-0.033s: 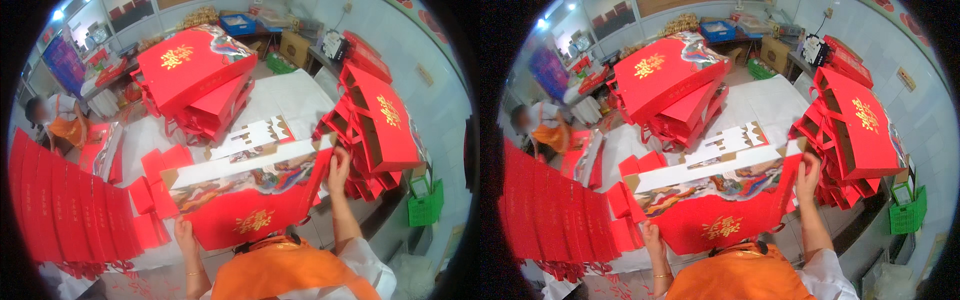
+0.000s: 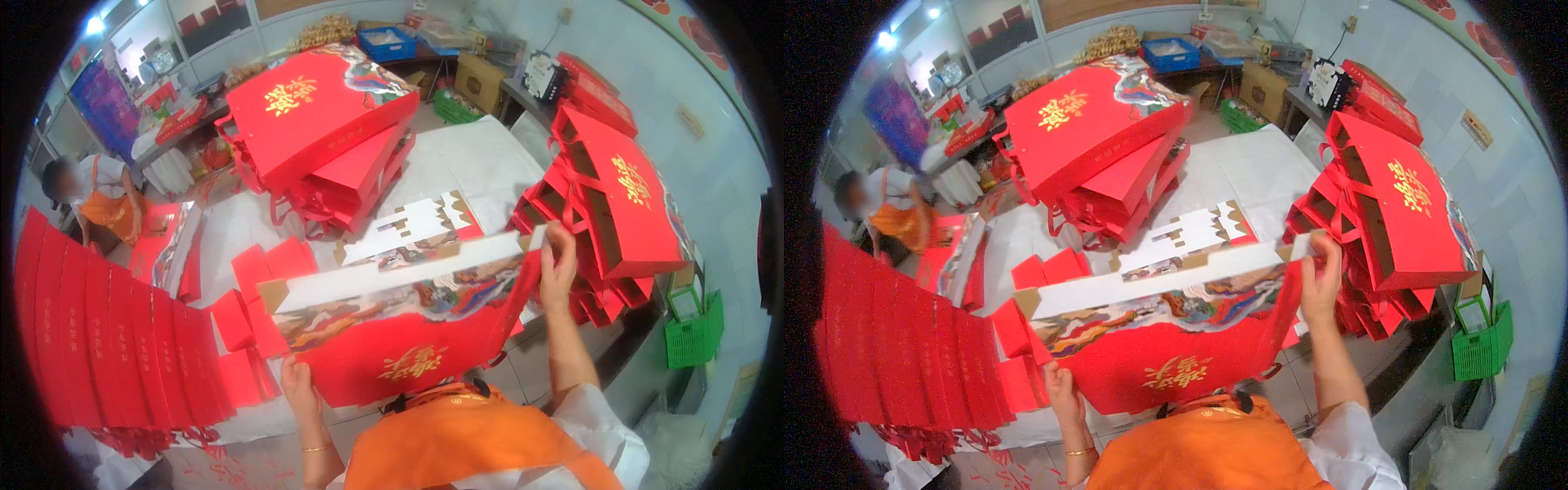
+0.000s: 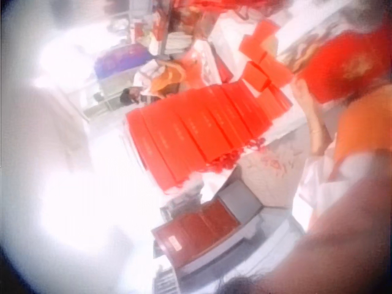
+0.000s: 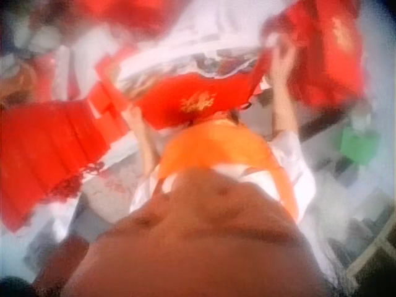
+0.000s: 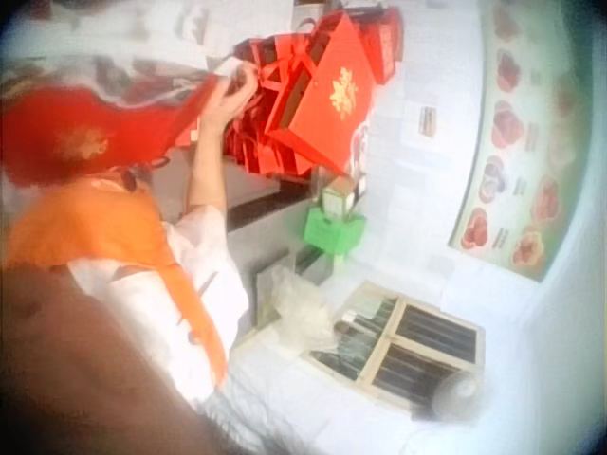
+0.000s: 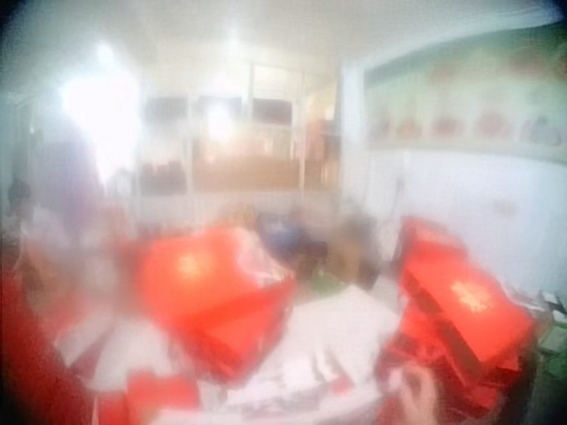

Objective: The person folds flat cardboard templates into red gift boxes by hand and places them into a stack.

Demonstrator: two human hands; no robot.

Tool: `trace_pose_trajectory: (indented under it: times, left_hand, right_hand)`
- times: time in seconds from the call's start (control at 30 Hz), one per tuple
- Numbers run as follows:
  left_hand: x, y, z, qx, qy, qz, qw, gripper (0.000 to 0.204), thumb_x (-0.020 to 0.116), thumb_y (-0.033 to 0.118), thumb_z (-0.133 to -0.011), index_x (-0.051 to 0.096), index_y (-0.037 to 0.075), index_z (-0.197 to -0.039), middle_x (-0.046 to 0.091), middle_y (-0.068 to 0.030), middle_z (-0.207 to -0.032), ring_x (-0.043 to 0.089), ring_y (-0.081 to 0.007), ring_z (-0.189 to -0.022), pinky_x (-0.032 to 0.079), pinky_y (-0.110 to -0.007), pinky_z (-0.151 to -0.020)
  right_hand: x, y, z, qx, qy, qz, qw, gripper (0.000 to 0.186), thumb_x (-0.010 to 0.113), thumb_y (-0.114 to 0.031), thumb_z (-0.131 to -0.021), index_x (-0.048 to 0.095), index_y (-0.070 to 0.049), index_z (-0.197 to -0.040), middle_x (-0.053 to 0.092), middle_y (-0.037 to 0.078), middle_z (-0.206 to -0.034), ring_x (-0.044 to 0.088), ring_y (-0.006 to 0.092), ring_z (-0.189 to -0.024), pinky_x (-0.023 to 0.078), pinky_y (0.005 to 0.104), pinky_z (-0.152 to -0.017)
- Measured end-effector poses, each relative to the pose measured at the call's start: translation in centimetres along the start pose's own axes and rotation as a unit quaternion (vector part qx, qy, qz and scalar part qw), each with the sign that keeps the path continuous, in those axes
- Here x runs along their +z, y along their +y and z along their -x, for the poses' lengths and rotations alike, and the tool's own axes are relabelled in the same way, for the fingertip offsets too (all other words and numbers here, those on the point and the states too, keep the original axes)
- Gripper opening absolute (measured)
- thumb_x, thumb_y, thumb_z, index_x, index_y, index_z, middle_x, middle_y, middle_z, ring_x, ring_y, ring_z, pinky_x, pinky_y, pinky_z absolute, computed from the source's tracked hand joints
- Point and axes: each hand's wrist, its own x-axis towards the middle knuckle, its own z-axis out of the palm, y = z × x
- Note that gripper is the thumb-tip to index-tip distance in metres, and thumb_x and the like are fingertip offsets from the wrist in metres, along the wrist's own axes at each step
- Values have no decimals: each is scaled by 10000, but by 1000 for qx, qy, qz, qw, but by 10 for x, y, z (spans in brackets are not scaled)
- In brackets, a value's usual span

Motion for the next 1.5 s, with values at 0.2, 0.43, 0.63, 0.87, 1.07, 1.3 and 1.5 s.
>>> trace_pose_trajectory:
  times: [0.2,0.43,0.63,0.87,1.07,1.3,1.5]
  left_hand:
    - [-14,70,-14,127,-39,22,991,276,611,49,-971,552,44,-1240,619,-39,-1061,574,-108,-968,461,-276,-873]
    - [-78,47,-40,106,-113,38,987,258,616,46,-966,578,23,-1220,648,-84,-1203,596,-178,-1115,441,-343,-1022]
    - [-109,21,-50,34,-108,117,987,205,604,11,-953,636,28,-1155,651,-69,-1217,590,-173,-1132,437,-330,-1024]
    - [-133,6,-57,35,-112,114,986,262,549,-51,-961,628,17,-1201,639,-65,-1255,571,-190,-1193,405,-356,-1088]
    - [-139,2,-63,1,-136,130,982,324,537,-73,-938,623,17,-1238,639,-69,-1267,562,-197,-1219,382,-381,-1114]
    - [-168,-9,-64,16,-204,169,964,397,568,-41,-932,570,17,-1324,596,-86,-1374,529,-218,-1287,360,-385,-1140]
    - [-91,110,-50,7,-239,-86,967,592,403,427,-1056,541,-45,-1385,620,-167,-1342,555,-251,-1281,390,-400,-1109]
  right_hand:
    - [-7,-224,-81,-210,-552,107,800,374,650,-300,-946,682,-1,-1169,712,181,-1025,669,354,-930,530,402,-851]
    - [38,-287,-45,-144,-773,111,608,361,508,-338,-1045,690,-35,-1119,709,182,-934,650,391,-838,523,432,-756]
    - [85,-269,-3,-110,-839,109,522,468,471,-426,-1057,626,-35,-1263,686,216,-1086,642,397,-1000,515,428,-870]
    - [104,-274,26,-77,-839,58,536,630,412,-547,-1048,594,-12,-1328,671,221,-1186,643,367,-1098,502,426,-948]
    - [120,-271,30,-76,-835,97,537,562,397,-498,-1060,626,-9,-1213,661,245,-1144,624,415,-1067,500,469,-905]
    - [152,-306,33,-152,-777,232,565,282,589,-244,-945,674,-27,-1104,683,227,-833,647,436,-830,518,490,-774]
    - [178,-309,62,-188,-762,259,563,313,575,-304,-971,711,-23,-965,675,234,-808,644,444,-798,524,502,-727]
